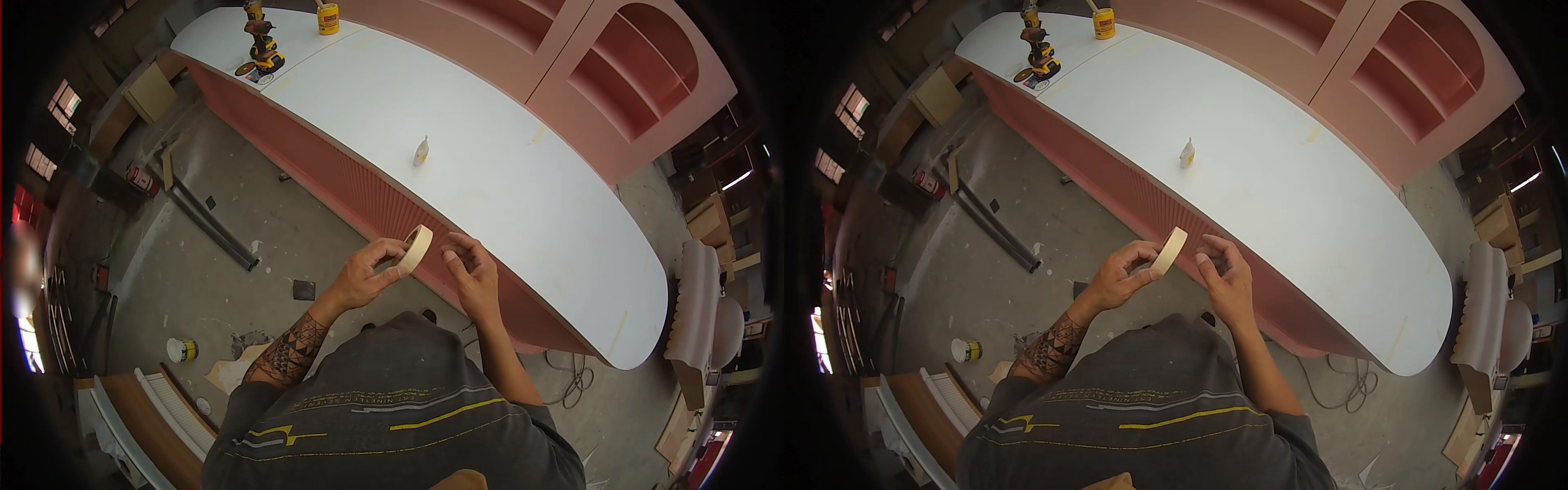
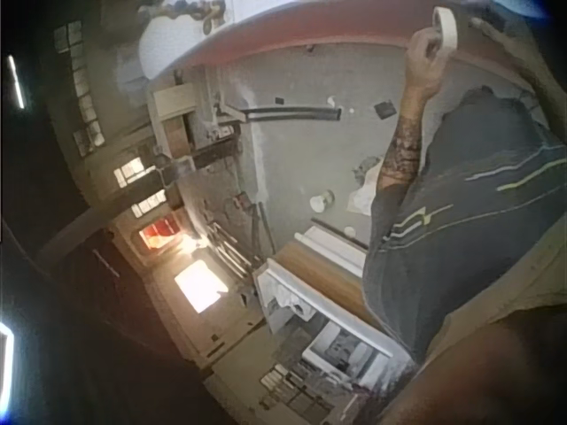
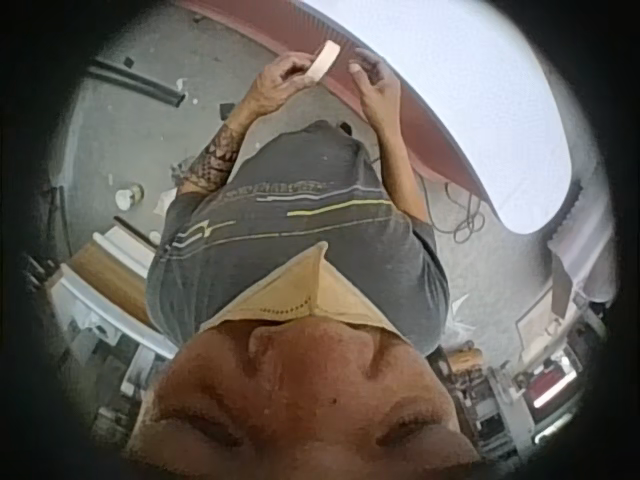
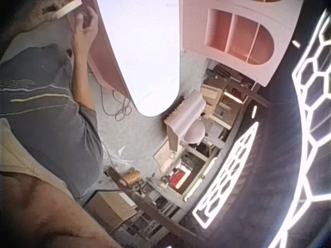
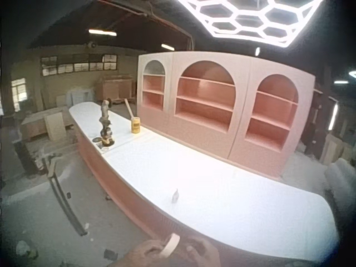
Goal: Applying adhesive and joining panels of a curved pink and white furniture piece.
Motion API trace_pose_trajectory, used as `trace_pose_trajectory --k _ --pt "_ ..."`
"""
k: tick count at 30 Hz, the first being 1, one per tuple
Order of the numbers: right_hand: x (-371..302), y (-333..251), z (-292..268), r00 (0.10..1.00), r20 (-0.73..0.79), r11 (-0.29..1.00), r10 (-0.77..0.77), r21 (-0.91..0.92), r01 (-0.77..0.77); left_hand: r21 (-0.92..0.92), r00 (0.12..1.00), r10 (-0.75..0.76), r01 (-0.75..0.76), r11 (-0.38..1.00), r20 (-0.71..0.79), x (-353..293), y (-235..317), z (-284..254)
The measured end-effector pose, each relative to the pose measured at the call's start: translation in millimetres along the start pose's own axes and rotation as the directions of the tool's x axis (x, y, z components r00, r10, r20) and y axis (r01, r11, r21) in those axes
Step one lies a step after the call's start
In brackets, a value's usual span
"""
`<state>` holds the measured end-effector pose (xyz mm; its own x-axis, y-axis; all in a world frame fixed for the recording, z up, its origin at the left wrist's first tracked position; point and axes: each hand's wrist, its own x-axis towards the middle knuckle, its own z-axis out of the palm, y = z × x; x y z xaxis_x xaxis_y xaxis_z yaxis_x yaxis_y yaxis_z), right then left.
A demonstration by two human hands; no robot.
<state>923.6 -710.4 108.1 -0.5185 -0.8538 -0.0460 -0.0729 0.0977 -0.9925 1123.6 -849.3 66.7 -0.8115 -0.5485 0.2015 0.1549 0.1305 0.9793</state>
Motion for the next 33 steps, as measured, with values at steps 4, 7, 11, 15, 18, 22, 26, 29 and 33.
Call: trace_pose_trajectory --k 4,7,11,15,18,22,26,29,33 --pt "-4.2 -8.9 -0.5 0.994 0.034 0.978 -0.104 -0.18 0.109 0.078 0.998 0.063 -0.063 0.995 -0.002 -1.8 2.2 5.3" --pt "-11.7 -19.8 4.9 0.96 0.094 0.904 -0.263 -0.322 0.279 0.176 0.99 0.143 -0.14 0.974 -0.005 -3.7 3.5 8.6" --pt "-16.6 -19.2 7.8 0.933 0.189 0.844 -0.305 -0.401 0.357 0.069 0.995 0.088 -0.092 0.993 0.053 -7.9 3.6 11.6" --pt "-17.0 17.6 0.7 0.979 0.125 0.973 -0.159 -0.146 0.177 0.111 0.987 0.062 -0.079 0.991 0.147 -1.5 29.7 15.4" --pt "-21.7 28.9 -0.8 0.985 0.118 0.818 0.127 0.549 -0.171 0.191 0.987 0.079 -0.106 0.976 0.143 -0.8 33.4 18.5" --pt "-35.4 24.8 0.8 0.959 0.208 0.639 0.191 0.716 -0.282 0.141 0.978 0.063 -0.092 0.986 0.197 -3.4 20.9 23.5" --pt "-45.7 28.1 1.6 0.936 0.264 0.573 0.232 0.74 -0.351 0.137 0.979 0.102 -0.128 0.982 0.178 -4.5 5.2 31.7" --pt "-51.8 40.3 0.5 0.94 0.156 0.664 0.302 0.673 -0.325 0.154 0.98 0.059 -0.088 0.984 0.188 -4.3 6.3 31.0" --pt "-56.9 31.9 3.5 0.993 -0.111 0.999 0.045 -0.024 -0.048 0.281 0.98 0.049 -0.103 0.954 0.191 -6.3 13.5 25.2"
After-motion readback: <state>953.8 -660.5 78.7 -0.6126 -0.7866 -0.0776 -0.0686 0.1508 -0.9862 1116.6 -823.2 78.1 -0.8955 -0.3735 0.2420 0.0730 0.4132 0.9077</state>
